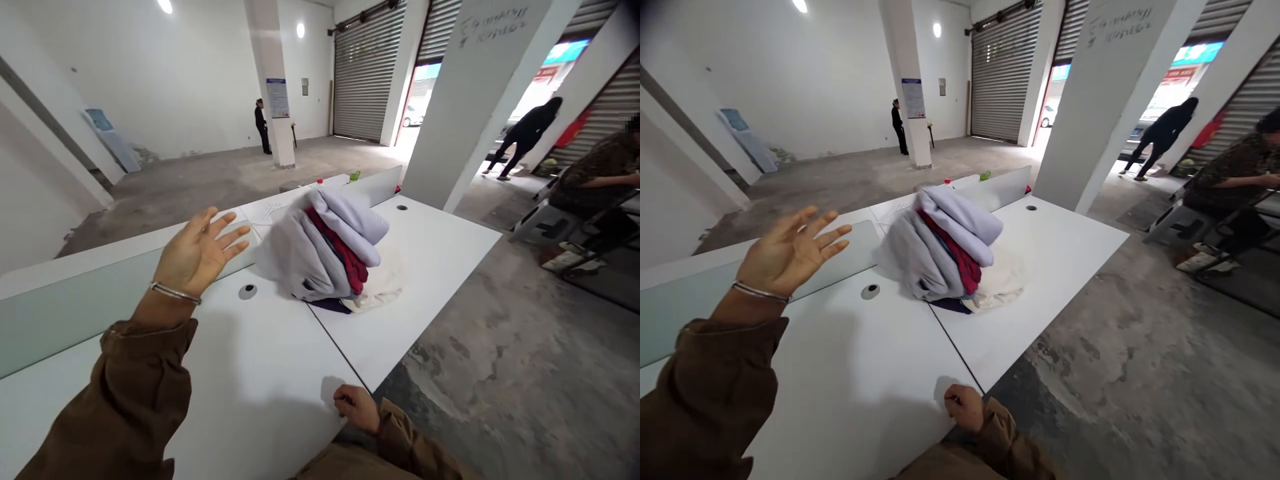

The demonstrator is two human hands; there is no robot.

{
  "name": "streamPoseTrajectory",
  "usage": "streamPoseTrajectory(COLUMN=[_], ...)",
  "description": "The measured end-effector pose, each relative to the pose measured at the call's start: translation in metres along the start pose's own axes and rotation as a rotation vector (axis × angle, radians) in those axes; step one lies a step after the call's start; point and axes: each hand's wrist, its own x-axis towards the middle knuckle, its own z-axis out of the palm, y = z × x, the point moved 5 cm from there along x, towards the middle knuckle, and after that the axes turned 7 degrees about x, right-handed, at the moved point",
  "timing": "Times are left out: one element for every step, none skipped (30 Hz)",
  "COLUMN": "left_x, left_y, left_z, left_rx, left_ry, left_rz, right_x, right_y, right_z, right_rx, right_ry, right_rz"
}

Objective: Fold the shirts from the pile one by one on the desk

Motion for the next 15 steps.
streamPoseTrajectory(left_x=[0.004, 0.006, 0.006, 0.004, 0.0, -0.006, -0.013, -0.022, -0.034, -0.047, -0.061, -0.077, -0.093, -0.109, -0.125], left_y=[-0.014, -0.028, -0.042, -0.056, -0.069, -0.081, -0.094, -0.107, -0.121, -0.137, -0.153, -0.169, -0.185, -0.201, -0.216], left_z=[-0.004, -0.011, -0.021, -0.033, -0.046, -0.059, -0.074, -0.091, -0.107, -0.123, -0.139, -0.154, -0.169, -0.182, -0.194], left_rx=[0.017, 0.041, 0.072, 0.106, 0.141, 0.174, 0.195, 0.223, 0.244, 0.258, 0.253, 0.239, 0.226, 0.221, 0.214], left_ry=[0.021, 0.045, 0.069, 0.088, 0.104, 0.121, 0.146, 0.198, 0.249, 0.279, 0.313, 0.339, 0.372, 0.408, 0.425], left_rz=[-0.043, -0.09, -0.141, -0.196, -0.239, -0.284, -0.323, -0.341, -0.402, -0.471, -0.52, -0.563, -0.597, -0.629, -0.648], right_x=[0.006, 0.013, 0.02, 0.028, 0.036, 0.045, 0.053, 0.062, 0.071, 0.081, 0.092, 0.105, 0.119, 0.135, 0.151], right_y=[-0.003, -0.009, -0.016, -0.025, -0.034, -0.044, -0.055, -0.066, -0.078, -0.09, -0.102, -0.111, -0.118, -0.121, -0.121], right_z=[-0.012, -0.025, -0.041, -0.059, -0.079, -0.098, -0.117, -0.135, -0.151, -0.165, -0.176, -0.184, -0.19, -0.194, -0.196], right_rx=[0.01, 0.0, -0.02, -0.042, -0.062, -0.077, -0.092, -0.116, -0.157, -0.217, -0.288, -0.361, -0.426, -0.478, -0.518], right_ry=[0.032, 0.07, 0.119, 0.181, 0.257, 0.338, 0.419, 0.501, 0.573, 0.634, 0.683, 0.719, 0.738, 0.737, 0.717], right_rz=[-0.019, -0.047, -0.083, -0.126, -0.171, -0.224, -0.282, -0.346, -0.418, -0.491, -0.557, -0.603, -0.621, -0.606, -0.561])
